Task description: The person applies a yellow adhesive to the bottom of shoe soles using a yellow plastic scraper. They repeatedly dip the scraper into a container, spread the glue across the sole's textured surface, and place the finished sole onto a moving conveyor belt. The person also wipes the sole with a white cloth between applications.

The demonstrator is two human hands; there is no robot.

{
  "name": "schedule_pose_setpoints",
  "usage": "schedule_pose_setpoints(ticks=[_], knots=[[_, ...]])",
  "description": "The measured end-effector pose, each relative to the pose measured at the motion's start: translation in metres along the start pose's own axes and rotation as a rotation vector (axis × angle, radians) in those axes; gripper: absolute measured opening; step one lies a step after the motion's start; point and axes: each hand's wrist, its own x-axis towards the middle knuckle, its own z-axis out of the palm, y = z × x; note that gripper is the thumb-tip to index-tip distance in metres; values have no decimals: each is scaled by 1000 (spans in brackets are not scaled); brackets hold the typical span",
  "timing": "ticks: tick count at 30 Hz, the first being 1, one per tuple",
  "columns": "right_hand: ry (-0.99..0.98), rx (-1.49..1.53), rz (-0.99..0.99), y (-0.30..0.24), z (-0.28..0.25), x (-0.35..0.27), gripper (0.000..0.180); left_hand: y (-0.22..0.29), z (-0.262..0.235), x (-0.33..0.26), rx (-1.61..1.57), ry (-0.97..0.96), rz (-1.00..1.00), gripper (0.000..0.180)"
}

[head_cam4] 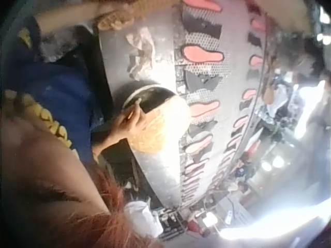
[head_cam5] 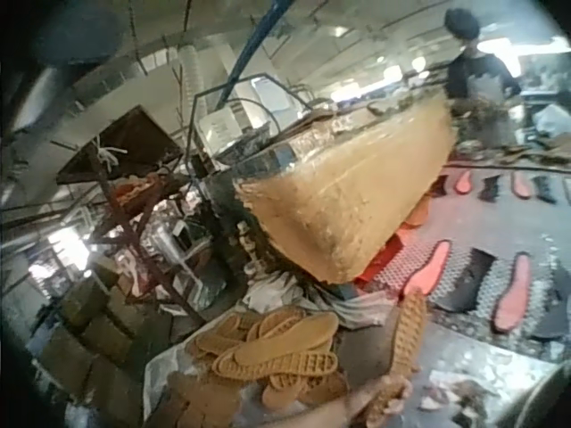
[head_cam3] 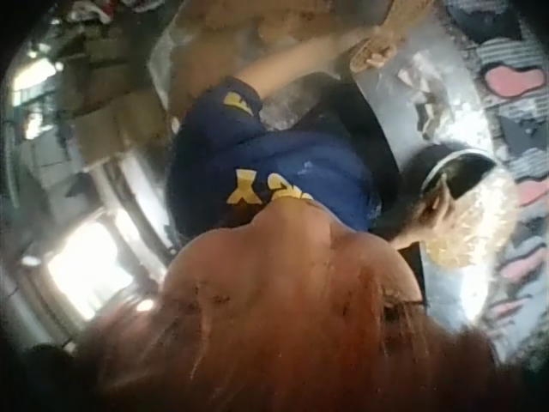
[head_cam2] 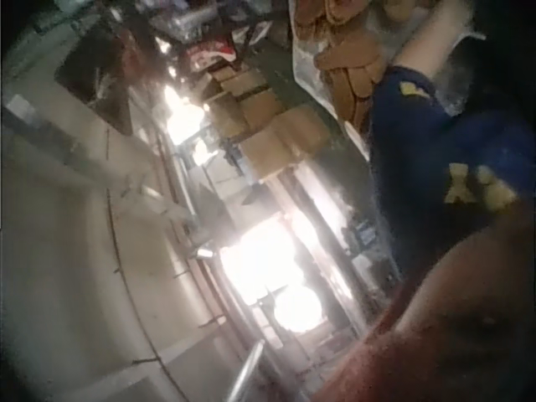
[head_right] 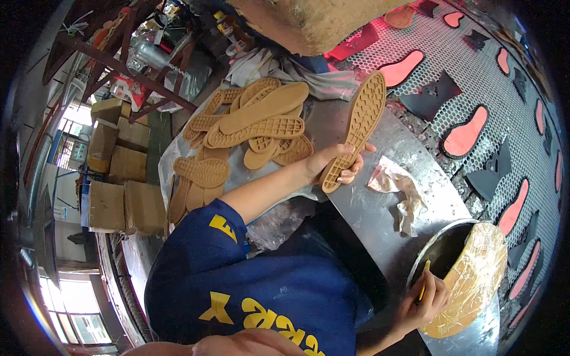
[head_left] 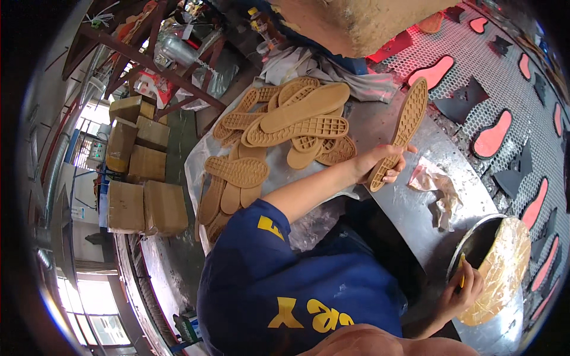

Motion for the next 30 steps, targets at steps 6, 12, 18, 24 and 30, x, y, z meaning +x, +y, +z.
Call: schedule_pose_setpoints(ticks=[6,12,18,24,30], knots=[[20,4,-14,1,-2,-3,21,-3,-4,4,-51,-5,-4,60],[42,0,2,-4,-2,0,15,-5,-2,1,-81,4,6,64],[52,21,11,-6,-6,-1,14,-6,0,0,4,-10,18,73],[57,7,32,-7,-6,-5,14,-12,6,-2,98,-17,81,69],[54,2,45,-6,-11,-4,15,-19,1,1,122,-15,73,46]])
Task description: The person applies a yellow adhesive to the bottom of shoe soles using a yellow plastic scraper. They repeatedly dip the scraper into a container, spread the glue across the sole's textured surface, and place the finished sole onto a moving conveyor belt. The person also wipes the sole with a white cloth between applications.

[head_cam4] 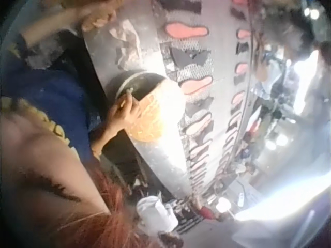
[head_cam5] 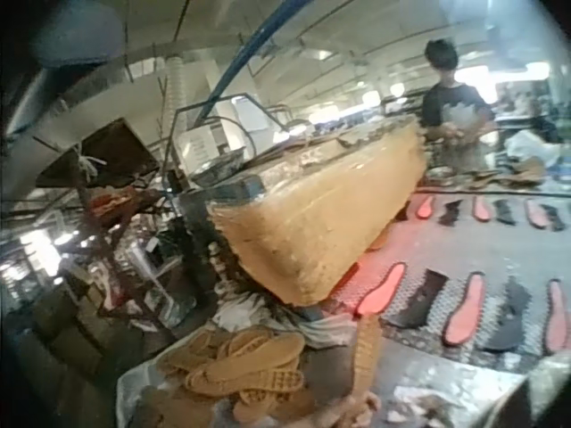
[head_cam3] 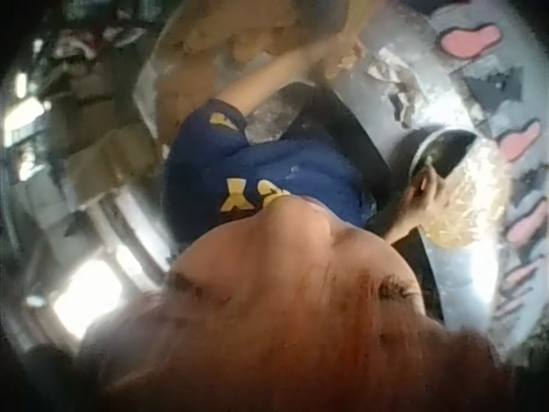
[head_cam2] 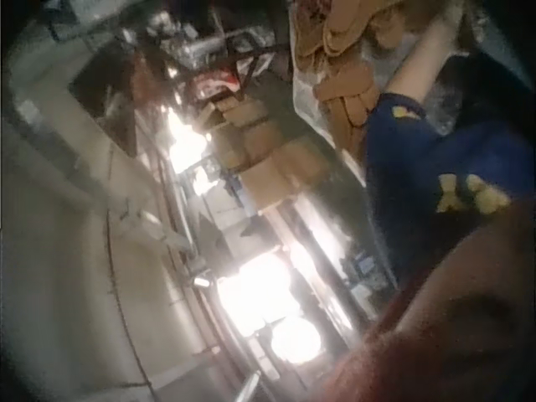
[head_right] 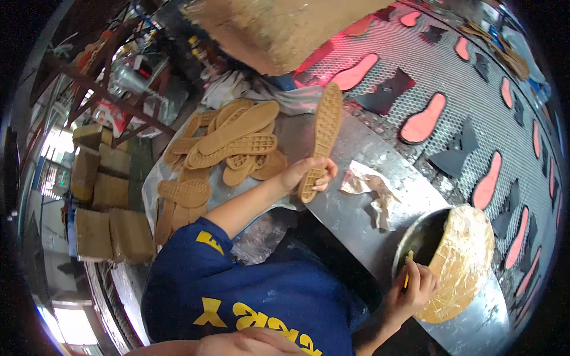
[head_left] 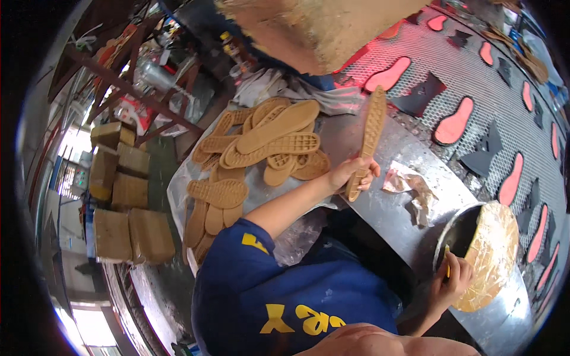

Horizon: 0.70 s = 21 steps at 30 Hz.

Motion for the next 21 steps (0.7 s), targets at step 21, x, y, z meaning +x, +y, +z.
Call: schedule_pose_setpoints(ticks=[21], knots=[[85,25,75,16,-18,-15,14,-51,132,-36,-73,-534,-226,52]])
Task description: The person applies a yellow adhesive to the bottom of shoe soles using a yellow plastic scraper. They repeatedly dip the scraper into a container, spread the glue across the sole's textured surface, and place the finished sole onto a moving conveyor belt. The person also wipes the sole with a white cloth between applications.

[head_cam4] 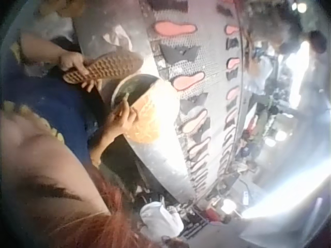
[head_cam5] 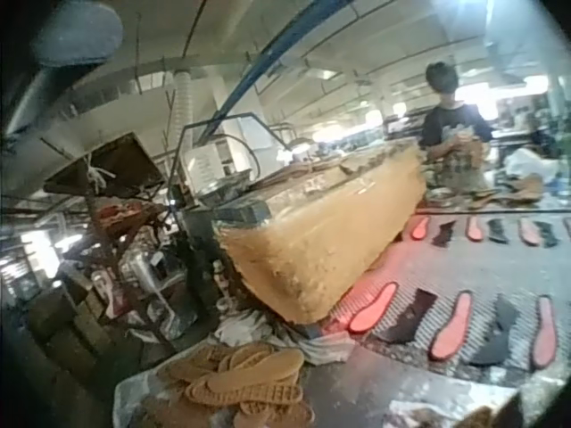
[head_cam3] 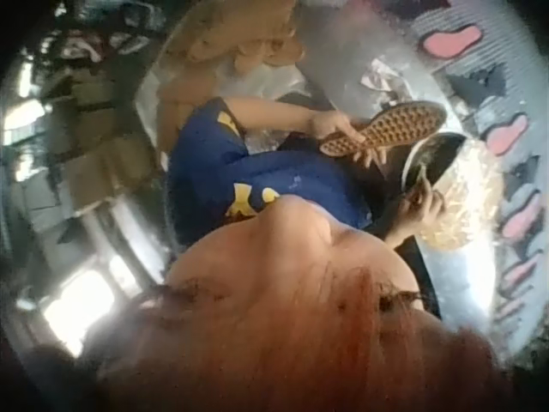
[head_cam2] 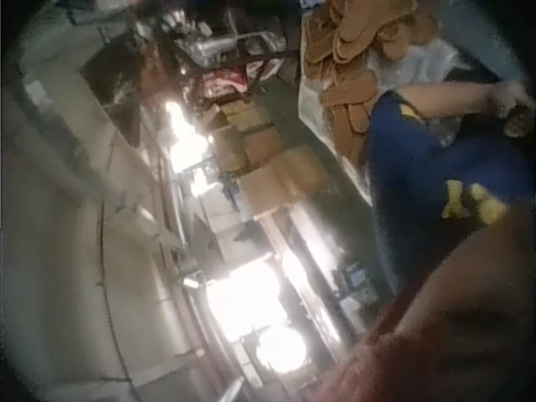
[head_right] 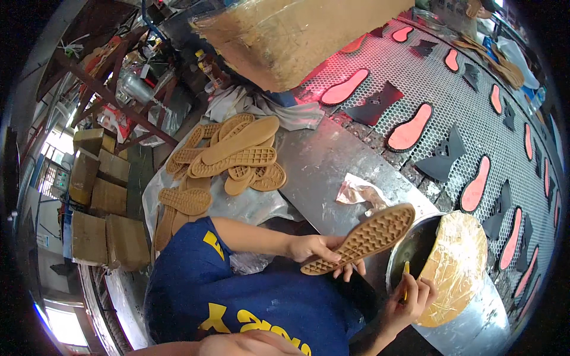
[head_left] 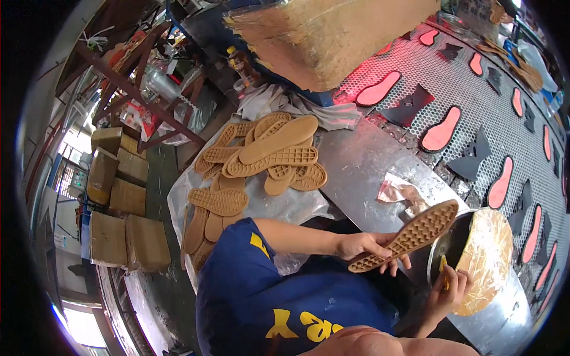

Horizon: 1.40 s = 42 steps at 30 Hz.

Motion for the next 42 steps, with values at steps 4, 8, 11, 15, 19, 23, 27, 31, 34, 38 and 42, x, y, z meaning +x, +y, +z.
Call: schedule_pose_setpoints(ticks=[4,8,11,15,19,23,27,31,34,38,42], knots=[[-68,-17,54,1,-5,-2,12,-17,-15,1,-87,26,58,57],[-48,0,79,2,-4,-3,12,-15,-21,6,-171,58,1,69],[-44,-7,61,2,-5,-3,13,-16,-23,8,-263,71,-4,66],[-63,-7,54,7,-8,-5,13,-20,-27,11,-358,75,12,58],[-67,5,38,9,-10,-4,14,-24,-26,10,-466,50,-12,56],[-66,-1,38,10,-13,-5,14,-28,-22,12,-501,43,-44,55],[-80,-9,14,10,-16,-3,15,-29,-18,10,-490,68,-36,53],[-57,-20,21,13,-17,-6,16,-29,-20,14,-485,60,-52,52],[-56,-12,18,14,-18,-6,17,-30,-19,14,-493,72,-52,52],[-55,-19,22,16,-18,-7,17,-32,-17,14,-508,79,-53,53],[-56,-25,21,17,-20,-9,17,-32,-16,16,-522,79,-52,53]])
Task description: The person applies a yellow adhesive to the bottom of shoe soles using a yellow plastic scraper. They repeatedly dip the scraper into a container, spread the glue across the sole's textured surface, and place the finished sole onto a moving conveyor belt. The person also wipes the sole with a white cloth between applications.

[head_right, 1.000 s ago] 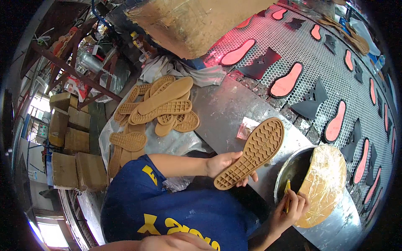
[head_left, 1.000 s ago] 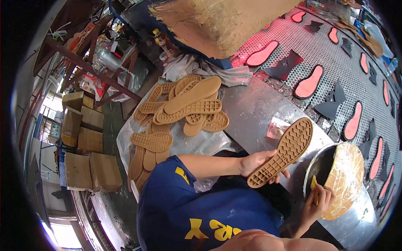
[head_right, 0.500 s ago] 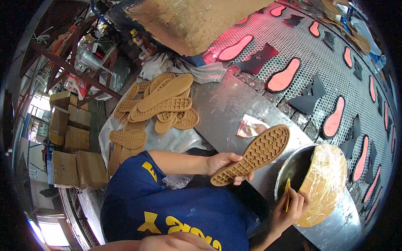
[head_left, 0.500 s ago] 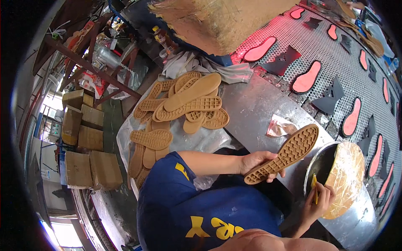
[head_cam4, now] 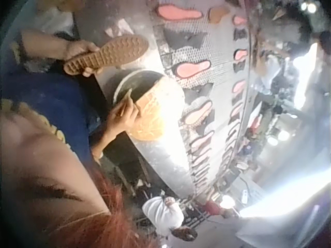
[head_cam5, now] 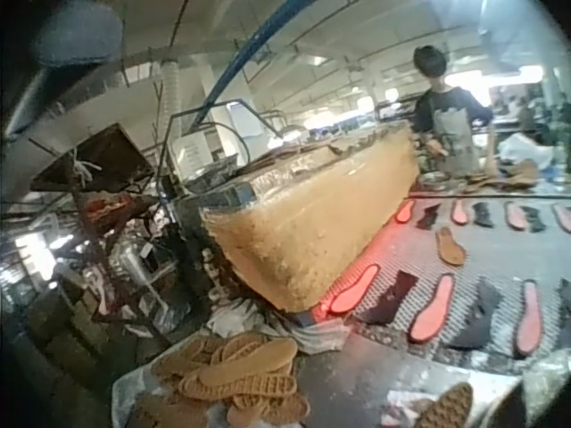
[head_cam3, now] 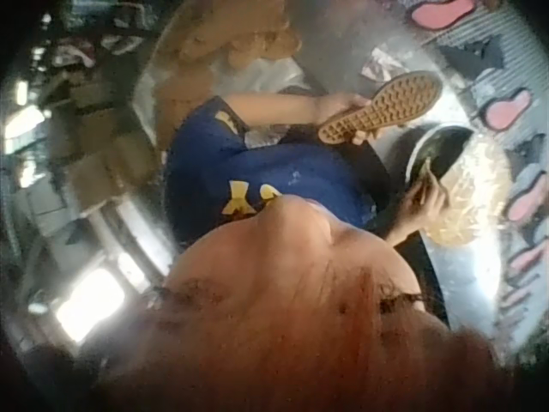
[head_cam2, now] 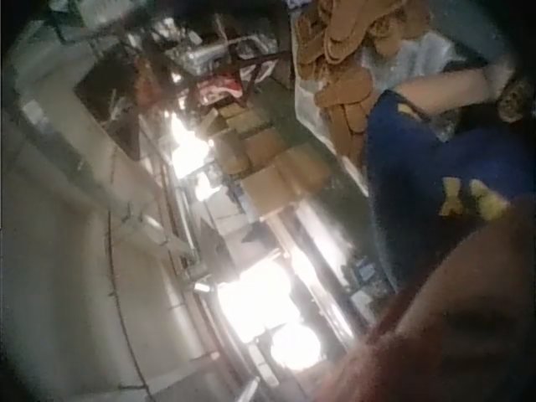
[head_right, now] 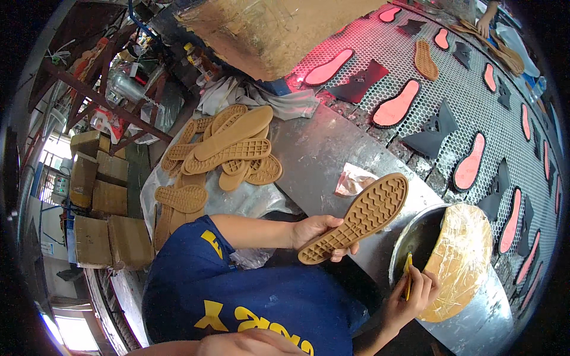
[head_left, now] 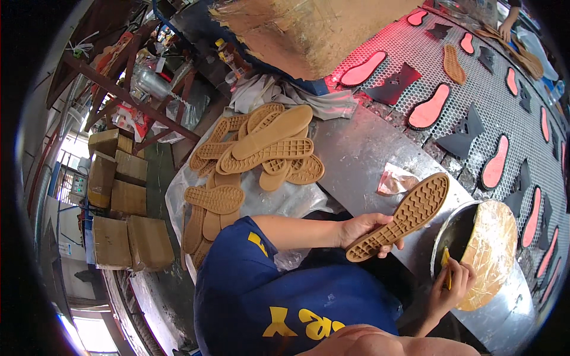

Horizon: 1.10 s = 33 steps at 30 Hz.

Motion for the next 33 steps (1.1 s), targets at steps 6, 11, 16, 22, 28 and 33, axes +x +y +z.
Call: schedule_pose_setpoints(ticks=[6,11,16,22,28,33], knots=[[0,-17,5,3,-2,-3,16,-2,4,1,-23,14,2,52],[-4,-21,0,6,-3,-4,16,-5,3,2,-31,17,1,52],[-5,-30,9,4,-5,-5,15,-5,3,4,-39,22,-10,53],[-1,-26,-3,6,-7,-6,15,-9,3,5,-35,32,-12,54],[6,-34,-4,10,-9,-9,16,-10,8,7,-28,40,-6,55],[4,-34,11,12,-11,-11,17,-13,9,8,-24,43,-7,56]])
